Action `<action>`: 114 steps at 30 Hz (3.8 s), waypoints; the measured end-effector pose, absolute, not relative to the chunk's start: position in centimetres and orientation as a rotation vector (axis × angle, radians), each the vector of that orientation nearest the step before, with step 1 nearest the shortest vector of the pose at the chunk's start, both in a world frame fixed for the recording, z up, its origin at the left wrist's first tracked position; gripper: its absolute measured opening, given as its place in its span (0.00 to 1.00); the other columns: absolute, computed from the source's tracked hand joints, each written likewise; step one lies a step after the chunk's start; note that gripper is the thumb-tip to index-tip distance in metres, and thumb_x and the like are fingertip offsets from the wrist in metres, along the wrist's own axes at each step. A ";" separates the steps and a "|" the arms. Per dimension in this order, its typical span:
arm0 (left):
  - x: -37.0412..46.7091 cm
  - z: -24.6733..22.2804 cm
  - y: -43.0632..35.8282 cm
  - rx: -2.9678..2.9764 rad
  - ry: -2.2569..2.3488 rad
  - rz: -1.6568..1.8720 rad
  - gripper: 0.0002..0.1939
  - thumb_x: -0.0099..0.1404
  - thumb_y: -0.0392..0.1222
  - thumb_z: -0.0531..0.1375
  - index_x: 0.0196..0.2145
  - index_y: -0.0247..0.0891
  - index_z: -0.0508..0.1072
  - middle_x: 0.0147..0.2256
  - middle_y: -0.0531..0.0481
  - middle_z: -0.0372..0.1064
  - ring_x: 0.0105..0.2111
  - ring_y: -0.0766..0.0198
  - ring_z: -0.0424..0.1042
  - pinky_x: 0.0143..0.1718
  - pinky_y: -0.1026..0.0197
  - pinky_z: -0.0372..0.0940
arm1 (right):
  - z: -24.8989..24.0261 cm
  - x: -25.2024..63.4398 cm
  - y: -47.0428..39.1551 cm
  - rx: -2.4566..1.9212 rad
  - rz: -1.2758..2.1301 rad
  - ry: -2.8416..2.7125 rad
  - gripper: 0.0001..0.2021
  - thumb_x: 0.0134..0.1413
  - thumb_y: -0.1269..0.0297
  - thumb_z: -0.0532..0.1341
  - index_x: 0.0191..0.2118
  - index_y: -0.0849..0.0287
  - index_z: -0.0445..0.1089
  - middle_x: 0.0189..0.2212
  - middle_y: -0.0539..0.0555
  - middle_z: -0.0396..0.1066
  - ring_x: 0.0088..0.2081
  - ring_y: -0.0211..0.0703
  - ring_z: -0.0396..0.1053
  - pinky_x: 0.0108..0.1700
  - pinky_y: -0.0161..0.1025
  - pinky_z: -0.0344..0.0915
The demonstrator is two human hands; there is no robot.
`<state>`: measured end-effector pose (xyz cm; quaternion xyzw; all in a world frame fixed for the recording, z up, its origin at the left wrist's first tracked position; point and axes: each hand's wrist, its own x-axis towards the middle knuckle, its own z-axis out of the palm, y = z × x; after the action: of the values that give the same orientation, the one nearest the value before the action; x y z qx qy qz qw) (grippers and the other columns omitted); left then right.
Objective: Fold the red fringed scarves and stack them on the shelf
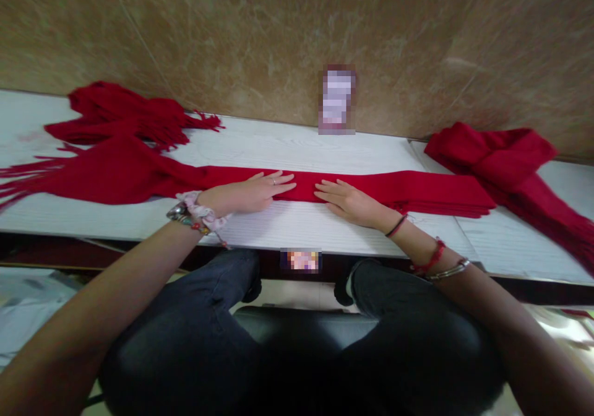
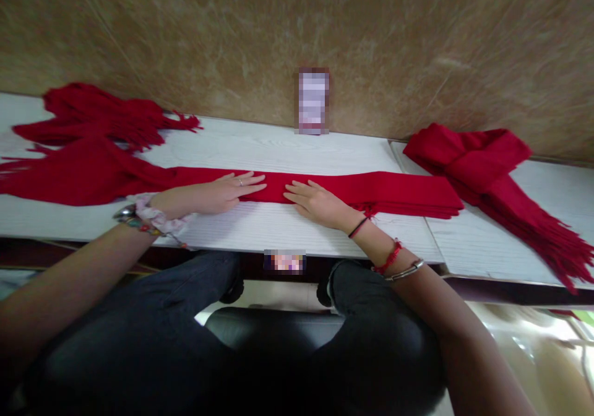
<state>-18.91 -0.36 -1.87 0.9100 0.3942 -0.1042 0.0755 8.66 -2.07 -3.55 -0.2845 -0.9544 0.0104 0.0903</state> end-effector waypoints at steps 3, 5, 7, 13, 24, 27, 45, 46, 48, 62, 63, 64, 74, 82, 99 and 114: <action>-17.6 -1.4 -0.9 2.702 1.157 -0.270 0.29 0.68 0.40 0.41 0.66 0.45 0.44 0.67 0.52 0.37 0.66 0.59 0.34 0.63 0.50 0.36 | -3.5 8.1 -2.2 -0.882 0.056 -2.839 0.21 0.64 0.64 0.47 0.61 0.58 0.58 0.63 0.58 0.54 0.65 0.49 0.46 0.62 0.59 0.48; -17.1 -1.5 -1.4 2.685 1.171 -0.244 0.28 0.70 0.46 0.40 0.66 0.44 0.42 0.67 0.51 0.36 0.66 0.58 0.33 0.63 0.49 0.35 | -3.5 8.0 -2.2 -0.880 0.087 -2.881 0.22 0.64 0.63 0.47 0.62 0.58 0.56 0.63 0.58 0.52 0.65 0.49 0.46 0.62 0.59 0.48; -17.1 -1.9 -1.6 2.681 1.182 -0.229 0.29 0.70 0.50 0.38 0.66 0.44 0.40 0.67 0.52 0.35 0.66 0.58 0.32 0.63 0.48 0.33 | -3.6 8.1 -2.2 -0.886 0.101 -2.903 0.22 0.64 0.63 0.46 0.63 0.58 0.55 0.64 0.58 0.52 0.65 0.49 0.46 0.62 0.58 0.47; -19.1 -2.8 -1.9 2.713 1.192 -0.129 0.27 0.71 0.49 0.35 0.66 0.45 0.42 0.66 0.54 0.39 0.66 0.64 0.35 0.64 0.53 0.32 | -3.8 9.0 -2.3 -0.873 0.155 -2.898 0.23 0.65 0.63 0.45 0.63 0.56 0.53 0.64 0.57 0.51 0.65 0.47 0.45 0.62 0.58 0.46; -15.2 -2.3 -1.3 2.803 1.465 0.086 0.27 0.71 0.45 0.36 0.65 0.37 0.48 0.66 0.48 0.42 0.66 0.60 0.39 0.63 0.50 0.35 | -3.2 5.3 -1.4 -1.275 0.029 -2.614 0.26 0.64 0.61 0.44 0.64 0.67 0.50 0.65 0.64 0.48 0.65 0.54 0.44 0.62 0.61 0.46; -15.1 -3.2 -0.8 2.785 1.474 0.003 0.28 0.71 0.46 0.36 0.65 0.35 0.46 0.66 0.47 0.41 0.66 0.59 0.38 0.63 0.51 0.37 | -4.0 4.9 -1.1 -1.349 0.000 -2.654 0.27 0.64 0.60 0.43 0.64 0.69 0.50 0.64 0.65 0.47 0.65 0.57 0.45 0.61 0.62 0.46; -13.9 -1.9 -1.5 2.845 1.619 0.103 0.28 0.71 0.45 0.39 0.64 0.31 0.48 0.65 0.41 0.44 0.65 0.54 0.42 0.62 0.45 0.38 | -2.7 8.6 -2.0 -1.471 -0.157 -2.532 0.27 0.58 0.69 0.45 0.61 0.77 0.54 0.63 0.69 0.51 0.64 0.57 0.48 0.62 0.56 0.49; -13.8 -2.0 -1.4 2.830 1.632 0.079 0.27 0.70 0.43 0.39 0.64 0.31 0.49 0.65 0.41 0.44 0.65 0.54 0.43 0.62 0.45 0.39 | -2.7 7.5 -1.9 -1.451 -0.128 -2.530 0.27 0.58 0.69 0.44 0.61 0.77 0.53 0.63 0.69 0.51 0.64 0.56 0.48 0.63 0.55 0.49; -14.1 -2.1 -1.4 2.791 1.693 0.056 0.27 0.69 0.41 0.39 0.64 0.32 0.49 0.65 0.42 0.44 0.65 0.53 0.43 0.62 0.43 0.40 | -2.8 5.4 -1.6 -1.401 -0.074 -2.546 0.27 0.58 0.68 0.44 0.61 0.76 0.53 0.63 0.69 0.50 0.64 0.55 0.48 0.63 0.55 0.49; -21.4 -3.2 -2.3 2.515 1.938 -0.007 0.28 0.70 0.45 0.35 0.65 0.37 0.47 0.66 0.43 0.40 0.65 0.46 0.40 0.59 0.35 0.45 | -3.5 -1.6 -1.0 -1.295 0.035 -2.645 0.26 0.63 0.62 0.44 0.62 0.72 0.52 0.64 0.67 0.49 0.65 0.54 0.46 0.63 0.57 0.44; -21.4 -3.2 -2.3 2.493 1.931 -0.013 0.28 0.70 0.45 0.35 0.66 0.39 0.47 0.66 0.44 0.40 0.65 0.46 0.40 0.58 0.34 0.45 | -3.6 -1.6 -1.0 -1.296 0.048 -2.661 0.26 0.64 0.62 0.44 0.62 0.72 0.52 0.64 0.67 0.48 0.65 0.54 0.46 0.63 0.57 0.44; -21.4 -3.2 -2.2 2.475 1.924 -0.020 0.28 0.70 0.46 0.34 0.66 0.41 0.46 0.66 0.45 0.39 0.65 0.44 0.39 0.58 0.33 0.45 | -3.7 -1.6 -1.0 -1.303 0.061 -2.675 0.26 0.64 0.62 0.44 0.63 0.72 0.51 0.64 0.66 0.48 0.65 0.54 0.45 0.63 0.57 0.44; -21.3 -2.8 -1.8 2.346 1.962 -0.039 0.28 0.70 0.49 0.36 0.65 0.48 0.47 0.67 0.46 0.38 0.64 0.37 0.38 0.56 0.28 0.43 | -4.1 5.2 -0.6 -1.452 0.033 -2.659 0.27 0.62 0.64 0.43 0.64 0.71 0.50 0.64 0.65 0.48 0.64 0.56 0.47 0.61 0.60 0.49; -21.4 -3.2 -1.5 2.342 2.032 -0.054 0.28 0.70 0.50 0.36 0.65 0.46 0.46 0.66 0.44 0.39 0.64 0.37 0.40 0.56 0.29 0.44 | -4.5 9.7 -0.7 -1.580 -0.033 -2.521 0.26 0.61 0.65 0.43 0.61 0.73 0.54 0.62 0.69 0.52 0.63 0.60 0.51 0.59 0.61 0.52; -21.0 -3.4 -1.6 2.530 1.880 -0.057 0.28 0.69 0.43 0.38 0.65 0.32 0.47 0.66 0.43 0.41 0.65 0.53 0.41 0.62 0.46 0.41 | -3.3 -4.0 -1.0 -1.345 0.097 -2.683 0.25 0.63 0.65 0.45 0.63 0.72 0.51 0.65 0.65 0.47 0.65 0.52 0.46 0.64 0.55 0.44; -21.1 -2.7 -1.6 2.477 1.821 -0.122 0.28 0.70 0.45 0.35 0.66 0.41 0.45 0.67 0.46 0.37 0.65 0.48 0.38 0.61 0.42 0.42 | -4.0 5.8 -0.8 -1.486 0.003 -2.661 0.27 0.62 0.66 0.42 0.64 0.73 0.50 0.64 0.65 0.48 0.64 0.53 0.47 0.62 0.56 0.49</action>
<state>-21.07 -1.58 -2.73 0.8047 0.5914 -0.0396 0.0325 5.76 -0.85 -4.01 -0.4870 -0.8721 0.0009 0.0472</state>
